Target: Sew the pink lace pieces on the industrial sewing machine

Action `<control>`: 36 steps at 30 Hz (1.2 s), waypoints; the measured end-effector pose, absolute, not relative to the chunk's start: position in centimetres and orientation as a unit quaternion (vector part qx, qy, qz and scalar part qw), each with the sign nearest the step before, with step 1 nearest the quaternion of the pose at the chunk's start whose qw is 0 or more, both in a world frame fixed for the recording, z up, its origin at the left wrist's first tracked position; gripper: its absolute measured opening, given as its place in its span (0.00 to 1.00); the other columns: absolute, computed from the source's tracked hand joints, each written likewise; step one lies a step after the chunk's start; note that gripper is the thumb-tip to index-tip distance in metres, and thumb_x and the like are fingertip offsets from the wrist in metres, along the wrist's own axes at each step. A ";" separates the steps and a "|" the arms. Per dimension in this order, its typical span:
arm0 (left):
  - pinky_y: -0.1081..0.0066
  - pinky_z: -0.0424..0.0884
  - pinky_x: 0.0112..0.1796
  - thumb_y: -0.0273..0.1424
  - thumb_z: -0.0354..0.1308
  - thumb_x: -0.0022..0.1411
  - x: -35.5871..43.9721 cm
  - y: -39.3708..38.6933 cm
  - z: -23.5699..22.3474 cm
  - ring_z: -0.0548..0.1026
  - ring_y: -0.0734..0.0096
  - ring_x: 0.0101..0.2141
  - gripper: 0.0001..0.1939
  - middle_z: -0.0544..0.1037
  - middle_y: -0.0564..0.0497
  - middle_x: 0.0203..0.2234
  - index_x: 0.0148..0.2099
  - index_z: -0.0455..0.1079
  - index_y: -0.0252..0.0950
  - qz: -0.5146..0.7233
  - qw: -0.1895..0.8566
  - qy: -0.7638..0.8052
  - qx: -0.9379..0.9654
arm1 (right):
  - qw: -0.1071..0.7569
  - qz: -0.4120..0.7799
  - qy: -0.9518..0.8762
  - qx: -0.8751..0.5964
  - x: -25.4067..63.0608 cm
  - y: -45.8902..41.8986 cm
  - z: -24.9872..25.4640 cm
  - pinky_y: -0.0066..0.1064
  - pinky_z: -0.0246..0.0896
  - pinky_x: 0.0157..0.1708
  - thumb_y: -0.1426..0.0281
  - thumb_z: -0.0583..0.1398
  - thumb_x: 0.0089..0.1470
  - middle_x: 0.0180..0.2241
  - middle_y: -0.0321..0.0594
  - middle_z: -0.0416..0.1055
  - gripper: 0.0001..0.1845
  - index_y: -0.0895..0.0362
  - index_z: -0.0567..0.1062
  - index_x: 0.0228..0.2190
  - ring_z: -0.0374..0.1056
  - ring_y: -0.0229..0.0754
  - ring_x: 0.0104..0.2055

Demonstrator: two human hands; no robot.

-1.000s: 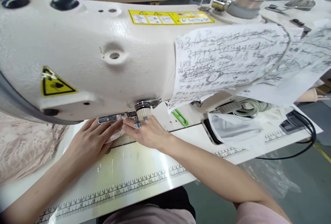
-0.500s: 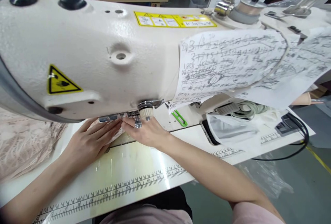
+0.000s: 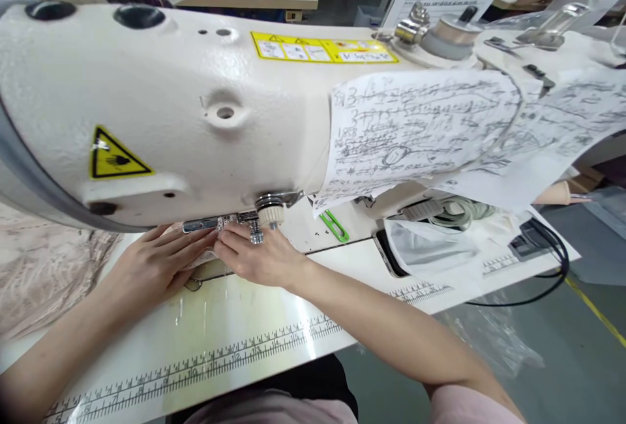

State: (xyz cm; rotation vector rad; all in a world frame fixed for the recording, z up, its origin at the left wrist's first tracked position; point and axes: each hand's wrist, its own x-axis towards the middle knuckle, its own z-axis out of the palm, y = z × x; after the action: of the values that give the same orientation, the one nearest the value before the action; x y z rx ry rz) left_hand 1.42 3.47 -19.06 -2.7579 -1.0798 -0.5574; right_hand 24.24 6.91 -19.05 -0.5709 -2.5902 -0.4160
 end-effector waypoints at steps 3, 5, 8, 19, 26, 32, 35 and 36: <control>0.59 0.71 0.44 0.25 0.49 0.66 1.7 3.5 -18.9 0.79 0.59 0.43 0.17 0.79 0.44 0.48 0.55 0.70 0.29 -0.180 0.085 -0.354 -0.914 | 0.233 -0.138 -0.938 -0.215 24.1 6.6 -19.3 0.29 0.59 0.36 0.81 0.54 0.60 0.34 0.35 0.75 0.12 0.56 0.74 0.36 0.65 0.35 0.38; 0.59 0.71 0.44 0.24 0.49 0.65 2.0 3.4 -18.7 0.78 0.59 0.42 0.17 0.80 0.43 0.47 0.54 0.70 0.28 -0.181 0.094 -0.349 -0.914 | 0.231 -0.116 -0.941 -0.220 24.2 6.4 -19.5 0.30 0.59 0.39 0.81 0.54 0.60 0.34 0.35 0.75 0.12 0.55 0.74 0.36 0.65 0.36 0.40; 0.59 0.71 0.44 0.24 0.49 0.65 2.2 3.3 -18.5 0.78 0.58 0.43 0.18 0.80 0.43 0.46 0.54 0.70 0.27 -0.181 0.104 -0.352 -0.913 | 0.227 -0.092 -0.944 -0.222 24.4 6.4 -19.6 0.31 0.59 0.42 0.80 0.55 0.60 0.35 0.34 0.75 0.12 0.54 0.74 0.36 0.66 0.36 0.40; 0.57 0.69 0.47 0.28 0.46 0.68 3.2 2.5 -18.7 0.78 0.57 0.42 0.18 0.81 0.43 0.44 0.53 0.72 0.26 -0.170 0.128 -0.391 -0.896 | 0.234 -0.140 -0.935 -0.226 24.4 6.4 -19.1 0.30 0.56 0.37 0.80 0.55 0.58 0.34 0.36 0.75 0.10 0.57 0.74 0.33 0.65 0.36 0.38; 0.53 0.67 0.51 0.27 0.48 0.67 3.5 2.3 -18.9 0.78 0.56 0.42 0.18 0.80 0.41 0.45 0.54 0.71 0.25 -0.150 0.133 -0.406 -0.891 | 0.225 -0.131 -0.937 -0.231 24.4 6.4 -19.2 0.31 0.56 0.39 0.80 0.54 0.60 0.36 0.36 0.75 0.11 0.56 0.74 0.35 0.65 0.36 0.40; 0.54 0.66 0.50 0.27 0.45 0.68 3.6 2.3 -18.8 0.78 0.56 0.41 0.18 0.80 0.41 0.44 0.52 0.72 0.26 -0.149 0.136 -0.413 -0.888 | 0.240 -0.119 -0.940 -0.211 24.2 6.4 -19.3 0.31 0.58 0.41 0.81 0.55 0.59 0.33 0.34 0.75 0.10 0.57 0.74 0.33 0.67 0.35 0.38; 0.54 0.66 0.50 0.28 0.45 0.68 3.6 2.3 -18.8 0.78 0.56 0.41 0.18 0.80 0.41 0.44 0.53 0.71 0.25 -0.153 0.138 -0.412 -0.888 | 0.246 -0.112 -0.940 -0.206 24.2 6.5 -19.3 0.31 0.59 0.43 0.81 0.54 0.59 0.33 0.34 0.75 0.10 0.58 0.74 0.34 0.67 0.35 0.40; 0.54 0.66 0.50 0.28 0.46 0.67 3.6 2.3 -18.8 0.78 0.55 0.41 0.19 0.80 0.41 0.44 0.53 0.71 0.25 -0.155 0.139 -0.411 -0.888 | 0.247 -0.109 -0.941 -0.205 24.3 6.5 -19.4 0.31 0.59 0.43 0.81 0.54 0.59 0.34 0.35 0.75 0.10 0.58 0.74 0.34 0.68 0.35 0.41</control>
State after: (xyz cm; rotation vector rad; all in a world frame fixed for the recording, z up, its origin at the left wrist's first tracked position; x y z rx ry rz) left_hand 3.60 2.33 -18.78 -2.5660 -1.1889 -0.4474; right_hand 24.26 6.49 -19.38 -0.5601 -2.5654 -0.2980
